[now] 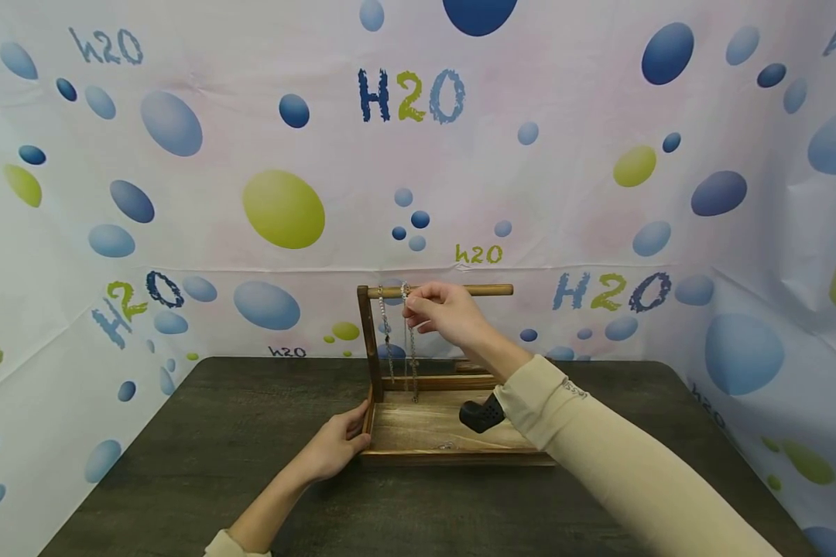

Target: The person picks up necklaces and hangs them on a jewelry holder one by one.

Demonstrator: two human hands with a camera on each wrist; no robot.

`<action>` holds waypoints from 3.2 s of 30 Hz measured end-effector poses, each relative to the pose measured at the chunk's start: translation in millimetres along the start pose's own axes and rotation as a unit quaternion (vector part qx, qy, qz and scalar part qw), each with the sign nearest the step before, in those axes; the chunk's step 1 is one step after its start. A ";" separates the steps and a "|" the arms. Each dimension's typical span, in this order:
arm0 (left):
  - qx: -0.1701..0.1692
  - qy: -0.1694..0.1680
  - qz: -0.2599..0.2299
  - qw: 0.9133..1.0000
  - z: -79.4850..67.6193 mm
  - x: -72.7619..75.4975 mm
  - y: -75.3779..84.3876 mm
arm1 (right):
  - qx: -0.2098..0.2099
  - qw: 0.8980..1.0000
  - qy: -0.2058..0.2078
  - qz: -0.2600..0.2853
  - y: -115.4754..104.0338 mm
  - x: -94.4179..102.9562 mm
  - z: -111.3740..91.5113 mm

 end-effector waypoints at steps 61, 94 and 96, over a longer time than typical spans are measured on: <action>0.001 0.006 0.007 1.000 0.6 -0.8 -0.2 | -0.038 0.995 0.081 -0.034 16.4 92.4 -44.9; -0.012 0.018 0.019 1.000 0.9 -2.0 -4.7 | -0.039 0.991 0.126 -0.004 25.5 119.7 -50.6; -0.014 0.018 0.018 1.000 0.8 -1.8 -4.3 | -0.040 0.991 0.127 -0.013 23.8 118.9 -49.0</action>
Point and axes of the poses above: each hand's wrist, its own z-axis towards the middle knuckle, its own x-axis out of the back of the hand, y = z × x, the point moved 2 cm from there along z, towards the middle knuckle, and after that the axes turned 4 degrees about -y, right-handed, at the moved point
